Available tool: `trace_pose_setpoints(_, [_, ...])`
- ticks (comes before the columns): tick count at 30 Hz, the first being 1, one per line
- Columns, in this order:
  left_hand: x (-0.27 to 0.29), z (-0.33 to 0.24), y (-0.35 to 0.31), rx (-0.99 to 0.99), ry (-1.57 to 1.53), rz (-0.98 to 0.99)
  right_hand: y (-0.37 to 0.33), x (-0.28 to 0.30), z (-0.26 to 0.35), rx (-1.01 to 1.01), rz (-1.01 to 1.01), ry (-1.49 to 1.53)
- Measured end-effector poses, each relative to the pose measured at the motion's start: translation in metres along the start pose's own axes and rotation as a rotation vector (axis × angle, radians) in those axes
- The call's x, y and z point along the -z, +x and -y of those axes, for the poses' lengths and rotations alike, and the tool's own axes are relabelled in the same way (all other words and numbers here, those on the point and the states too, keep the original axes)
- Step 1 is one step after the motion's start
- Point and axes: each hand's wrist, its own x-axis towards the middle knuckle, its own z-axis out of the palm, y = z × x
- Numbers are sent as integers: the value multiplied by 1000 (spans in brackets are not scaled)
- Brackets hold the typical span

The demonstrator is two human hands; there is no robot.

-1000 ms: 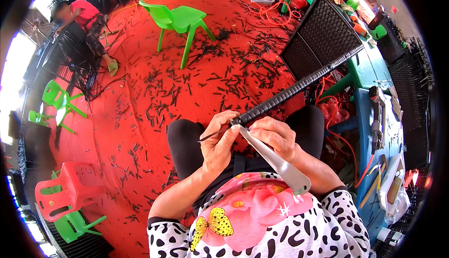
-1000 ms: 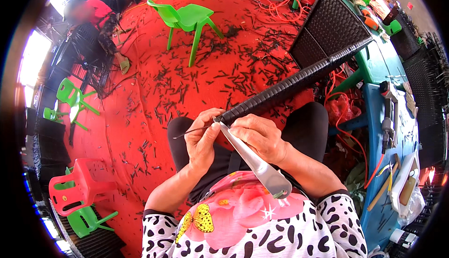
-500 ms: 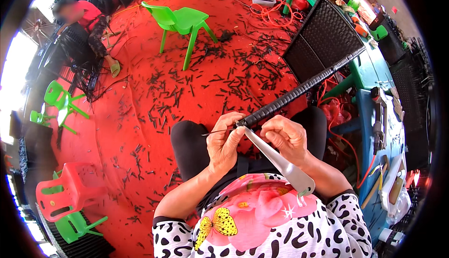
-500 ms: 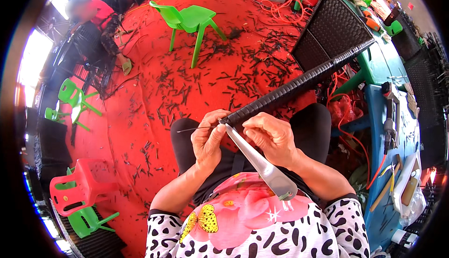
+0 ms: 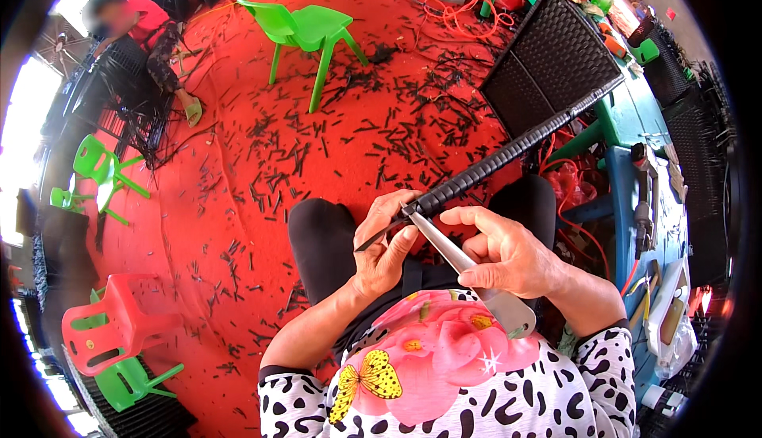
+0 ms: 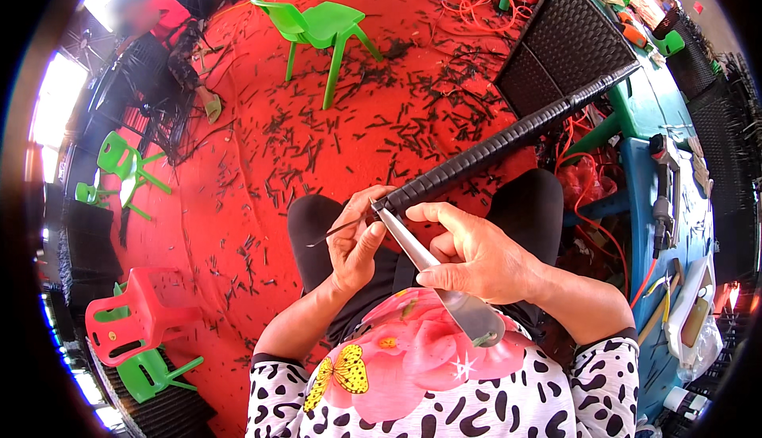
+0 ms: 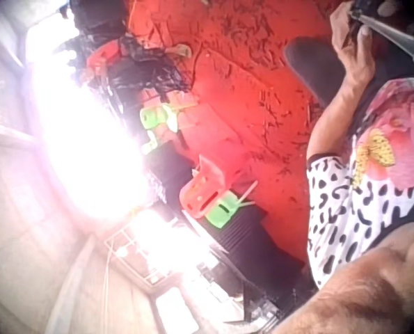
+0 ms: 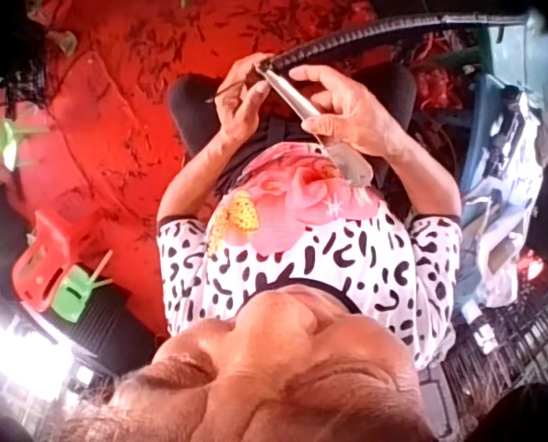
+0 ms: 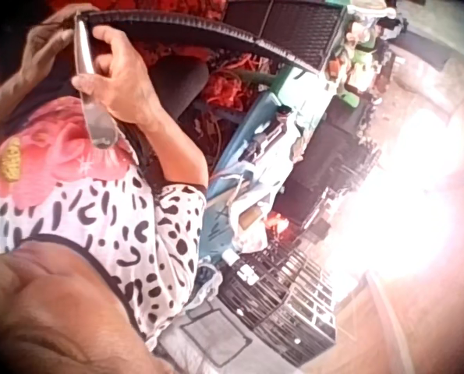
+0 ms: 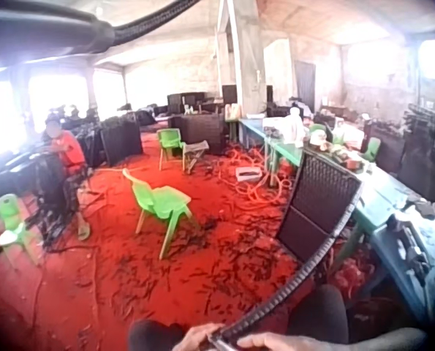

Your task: The person sits on a red floor and weaves a black plastic strip into the frame of a wicker chair. They use a metal tool to push the strip through the weave and a pair of pliers to cut the strip to length. The person continues to weave the strip along the edge of the chair frame.

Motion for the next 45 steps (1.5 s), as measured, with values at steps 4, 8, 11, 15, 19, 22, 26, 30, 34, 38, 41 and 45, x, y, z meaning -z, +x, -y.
trace_pose_setpoints(4, [3,9,-3,-119,143,37,-11,1,11,-24,15,-296])
trace_pose_setpoints(8, [-1,6,-4,-135,253,22,-25,-12,12,57,30,-313])
trace_pose_setpoints(11, [-7,9,-4,-229,298,-45,-23,-29,-12,95,-39,-176])
trace_pose_setpoints(15, [-14,7,-1,-159,342,-135,-14,-39,-29,268,-193,-133])
trace_pose_setpoints(19, [-14,10,1,-146,428,-205,-5,-40,-27,293,-234,-87])
trace_pose_setpoints(22, [-13,17,4,-161,383,-212,-1,-35,-31,255,-174,80])
trace_pose_setpoints(26, [-4,21,8,-201,355,-139,2,-29,-31,316,-83,158])
trace_pose_setpoints(30, [0,13,6,-50,303,-112,6,-16,-37,425,-100,120])
trace_pose_setpoints(34, [1,14,3,-51,207,-92,19,-2,-47,651,-317,-230])
trace_pose_setpoints(38, [-2,7,4,28,194,-95,36,-6,-52,1063,-447,-731])
trace_pose_setpoints(41, [3,4,3,149,117,-69,45,0,-52,1220,-515,-846])
trace_pose_setpoints(45, [7,3,4,189,127,-37,50,11,-46,1312,-487,-870])
